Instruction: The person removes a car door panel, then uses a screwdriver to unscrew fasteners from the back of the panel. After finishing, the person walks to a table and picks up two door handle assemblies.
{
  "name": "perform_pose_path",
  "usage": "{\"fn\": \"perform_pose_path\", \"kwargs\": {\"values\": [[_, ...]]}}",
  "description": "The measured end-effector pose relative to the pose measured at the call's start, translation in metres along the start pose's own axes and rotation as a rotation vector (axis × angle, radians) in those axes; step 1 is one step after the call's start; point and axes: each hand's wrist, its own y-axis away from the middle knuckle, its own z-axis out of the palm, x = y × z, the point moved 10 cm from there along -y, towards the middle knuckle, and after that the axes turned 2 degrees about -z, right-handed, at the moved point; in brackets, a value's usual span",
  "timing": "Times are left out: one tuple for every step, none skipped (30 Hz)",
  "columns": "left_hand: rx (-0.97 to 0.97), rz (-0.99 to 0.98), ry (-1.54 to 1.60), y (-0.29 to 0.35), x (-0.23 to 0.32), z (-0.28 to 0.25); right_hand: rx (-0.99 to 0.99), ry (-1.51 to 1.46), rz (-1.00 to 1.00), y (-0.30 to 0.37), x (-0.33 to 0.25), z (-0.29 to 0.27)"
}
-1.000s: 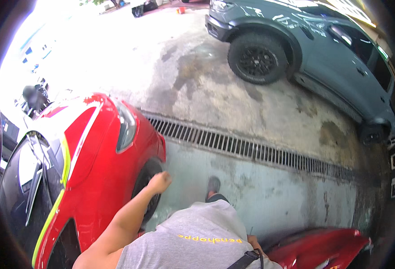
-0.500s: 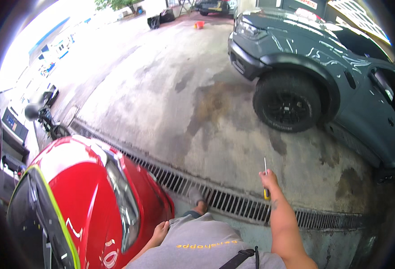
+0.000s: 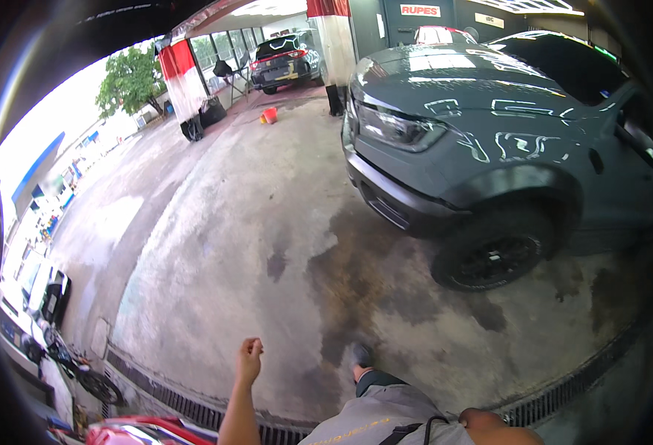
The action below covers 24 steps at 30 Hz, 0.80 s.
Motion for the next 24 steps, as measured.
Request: {"fn": "perform_pose_path", "kwargs": {"values": [[0.005, -0.054, -0.069, -0.045, -0.033, -0.002, 0.059, 0.006, -0.038, -0.023, -0.025, -0.048], [0.012, -0.127, -0.142, -0.081, -0.083, -0.008, 0.127, 0.043, -0.102, -0.048, -0.059, -0.1], [0.106, -0.185, -0.15, -0.09, -0.161, -0.025, 0.191, 0.084, -0.179, -0.074, -0.103, -0.163], [0.037, -0.438, -0.079, -0.089, -0.23, -0.024, 0.287, 0.078, -0.246, -0.097, -0.146, -0.221], [-0.107, -0.611, -0.144, -0.088, -0.248, -0.002, 0.262, -0.256, 0.149, -0.146, -0.142, -0.262], [-0.182, -0.709, -0.216, -0.093, -0.244, -0.006, 0.239, -0.142, 0.043, -0.163, -0.214, -0.34], [-0.264, -0.791, -0.249, -0.098, -0.244, 0.0, 0.241, -0.28, -0.055, -0.199, -0.253, -0.396], [-0.293, -0.852, -0.248, -0.105, -0.247, 0.0, 0.243, -0.623, -0.438, -0.211, -0.336, -0.476], [-0.31, -0.887, -0.248, -0.124, -0.249, -0.002, 0.234, -0.482, -0.59, -0.213, -0.386, -0.549], [-0.301, -0.932, -0.249, -0.139, -0.249, -0.009, 0.237, -0.075, -0.373, -0.205, -0.47, -0.617], [-0.294, -0.966, -0.234, -0.157, -0.251, -0.01, 0.154, -0.314, -0.295, -0.177, -0.53, -0.678], [-0.314, -0.968, -0.231, -0.19, -0.251, -0.007, 0.171, -0.371, -0.28, -0.18, -0.566, -0.729], [-0.331, -0.977, -0.232, -0.225, -0.254, -0.004, 0.18, -0.426, -0.269, -0.191, -0.596, -0.771], [-0.344, -0.986, -0.233, -0.26, -0.256, -0.003, 0.193, -0.389, -0.302, -0.204, -0.627, -0.807], [-0.354, -0.971, -0.234, -0.306, -0.258, -0.002, 0.22, -0.353, -0.339, -0.219, -0.655, -0.842], [-0.367, -0.977, -0.251, -0.35, -0.257, -0.007, 0.248, -0.269, -0.38, -0.252, -0.68, -0.86], [-0.349, -0.972, -0.247, -0.394, -0.254, -0.019, 0.244, -0.234, -0.386, -0.272, -0.707, -0.874], [-0.348, -0.949, -0.252, -0.45, -0.246, -0.027, 0.323, -0.217, -0.468, -0.301, -0.722, -0.885], [-0.339, -0.892, -0.237, -0.52, -0.236, -0.03, 0.434, -0.182, -0.535, -0.319, -0.729, -0.91], [-0.326, -0.87, -0.234, -0.58, -0.231, -0.037, 0.418, -0.218, -0.488, -0.321, -0.736, -0.925], [-0.313, -0.833, -0.223, -0.645, -0.224, -0.043, 0.409, -0.256, -0.437, -0.317, -0.739, -0.94], [-0.292, -0.791, -0.231, -0.714, -0.217, -0.054, 0.455, -0.286, -0.42, -0.326, -0.742, -0.961], [-0.268, -0.737, -0.223, -0.787, -0.206, -0.057, 0.503, -0.316, -0.401, -0.334, -0.739, -0.982], [-0.232, -0.667, -0.231, -0.864, -0.195, -0.067, 0.539, -0.356, -0.389, -0.347, -0.74, -0.995]]}}
